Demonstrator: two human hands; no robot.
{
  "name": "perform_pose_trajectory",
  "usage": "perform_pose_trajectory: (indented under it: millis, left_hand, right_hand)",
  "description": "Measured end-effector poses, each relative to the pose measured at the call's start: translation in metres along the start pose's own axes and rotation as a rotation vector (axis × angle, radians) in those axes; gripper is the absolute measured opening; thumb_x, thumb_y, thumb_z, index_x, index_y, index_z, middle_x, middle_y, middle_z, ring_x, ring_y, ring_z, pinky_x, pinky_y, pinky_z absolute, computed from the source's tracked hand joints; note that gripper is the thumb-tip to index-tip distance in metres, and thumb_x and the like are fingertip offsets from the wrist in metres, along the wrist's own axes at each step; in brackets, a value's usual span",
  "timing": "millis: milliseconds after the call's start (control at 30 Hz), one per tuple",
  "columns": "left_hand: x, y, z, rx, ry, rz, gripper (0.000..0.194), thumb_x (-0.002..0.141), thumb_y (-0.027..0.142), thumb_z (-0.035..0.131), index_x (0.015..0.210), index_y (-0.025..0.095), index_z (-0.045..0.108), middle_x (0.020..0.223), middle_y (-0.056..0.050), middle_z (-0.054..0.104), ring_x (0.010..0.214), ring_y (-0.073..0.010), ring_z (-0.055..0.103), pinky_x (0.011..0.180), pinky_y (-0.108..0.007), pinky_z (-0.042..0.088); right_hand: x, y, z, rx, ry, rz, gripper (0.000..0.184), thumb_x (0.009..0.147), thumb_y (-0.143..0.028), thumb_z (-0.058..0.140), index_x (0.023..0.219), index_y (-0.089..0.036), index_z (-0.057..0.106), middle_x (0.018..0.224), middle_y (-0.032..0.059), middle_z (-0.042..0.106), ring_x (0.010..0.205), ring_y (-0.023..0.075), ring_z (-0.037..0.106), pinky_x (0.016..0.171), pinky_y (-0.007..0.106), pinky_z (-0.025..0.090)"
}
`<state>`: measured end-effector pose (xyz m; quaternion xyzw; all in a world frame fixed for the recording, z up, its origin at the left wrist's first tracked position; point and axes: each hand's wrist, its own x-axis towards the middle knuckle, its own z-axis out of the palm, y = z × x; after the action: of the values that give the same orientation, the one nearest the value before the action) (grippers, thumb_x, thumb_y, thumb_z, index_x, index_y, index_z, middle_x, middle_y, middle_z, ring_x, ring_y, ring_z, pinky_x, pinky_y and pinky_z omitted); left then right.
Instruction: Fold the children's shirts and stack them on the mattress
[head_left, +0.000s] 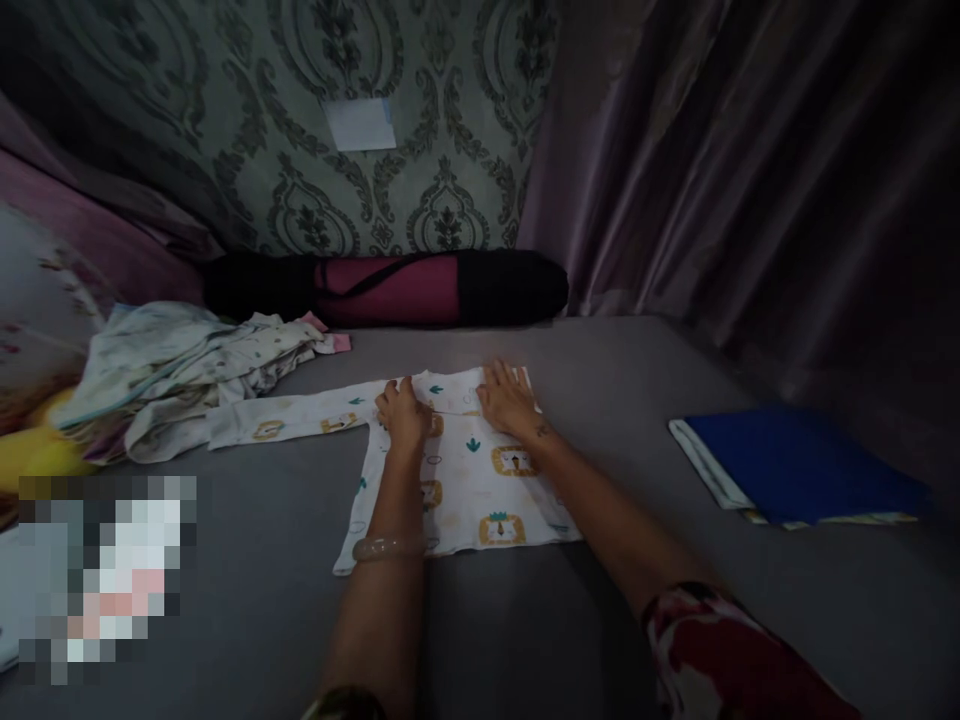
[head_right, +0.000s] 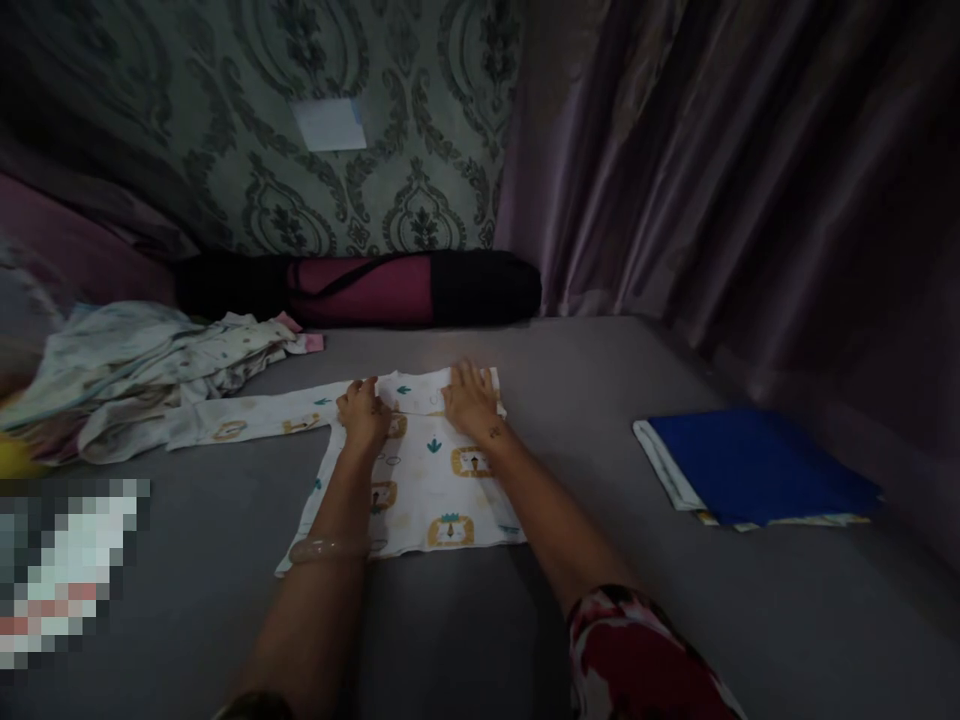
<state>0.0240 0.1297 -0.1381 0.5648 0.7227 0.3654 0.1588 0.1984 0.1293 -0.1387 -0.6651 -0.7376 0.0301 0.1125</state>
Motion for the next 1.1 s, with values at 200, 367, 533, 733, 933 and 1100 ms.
perform_pose_trajectory:
  millis: [200, 367, 533, 733, 933, 1100]
  left_hand:
    - [0.002, 0.0, -0.013, -0.096, -0.002, -0.037, 0.046, 0.072, 0.005, 0.055, 0.115, 0.019, 0.061, 0.13, -0.018, 0.052, 0.124, -0.0396, 0.039, 0.103, -0.053, 0.029]
    - [0.002, 0.004, -0.019, -0.09, -0.046, -0.12, 0.047, 0.075, 0.006, 0.054, 0.119, 0.018, 0.06, 0.13, -0.017, 0.053, 0.127, -0.0389, 0.038, 0.104, -0.051, 0.03]
    - [0.001, 0.011, -0.022, 0.113, -0.122, -0.143, 0.051, 0.082, 0.008, 0.045, 0.131, 0.016, 0.053, 0.133, -0.015, 0.054, 0.126, -0.0339, 0.042, 0.103, -0.045, 0.035]
    - [0.007, 0.004, -0.019, 0.123, -0.125, -0.126, 0.052, 0.079, 0.009, 0.048, 0.13, 0.018, 0.054, 0.127, -0.013, 0.059, 0.123, -0.0313, 0.048, 0.1, -0.042, 0.041]
    - [0.016, -0.006, -0.008, 0.074, -0.079, -0.09, 0.047, 0.081, 0.01, 0.045, 0.127, 0.017, 0.058, 0.124, -0.013, 0.063, 0.12, -0.0296, 0.053, 0.098, -0.042, 0.042]
    - [0.016, -0.004, -0.004, 0.005, -0.128, -0.05, 0.049, 0.081, 0.009, 0.044, 0.128, 0.017, 0.057, 0.122, -0.011, 0.065, 0.116, -0.0245, 0.057, 0.098, -0.037, 0.044]
  right_hand:
    - [-0.002, -0.025, 0.014, 0.05, -0.063, -0.107, 0.056, 0.1, -0.041, 0.024, 0.149, -0.016, 0.032, 0.158, 0.0103, 0.022, 0.146, 0.0259, 0.015, 0.117, 0.046, 0.009]
    - [0.0, -0.022, 0.023, 0.042, -0.08, -0.081, 0.055, 0.1, -0.041, 0.025, 0.149, -0.018, 0.032, 0.159, 0.0082, 0.023, 0.146, 0.0258, 0.014, 0.117, 0.047, 0.007]
    - [0.004, -0.026, 0.014, 0.037, -0.164, -0.047, 0.057, 0.099, -0.04, 0.025, 0.15, -0.017, 0.03, 0.159, 0.0095, 0.02, 0.146, 0.0274, 0.011, 0.116, 0.051, 0.009]
    - [0.011, -0.06, 0.008, 0.03, -0.087, -0.15, 0.055, 0.099, -0.036, 0.023, 0.148, -0.014, 0.033, 0.158, 0.0117, 0.022, 0.146, 0.0252, 0.014, 0.117, 0.049, 0.007]
    - [0.011, -0.087, 0.03, 0.047, -0.118, -0.323, 0.061, 0.094, -0.036, 0.039, 0.149, -0.013, 0.029, 0.159, 0.0125, 0.02, 0.146, 0.029, 0.013, 0.115, 0.054, 0.009]
    - [0.019, -0.078, 0.032, 0.184, -0.191, -0.365, 0.065, 0.092, -0.036, 0.043, 0.15, -0.01, 0.027, 0.158, 0.0142, 0.02, 0.146, 0.0282, 0.013, 0.116, 0.053, 0.011]
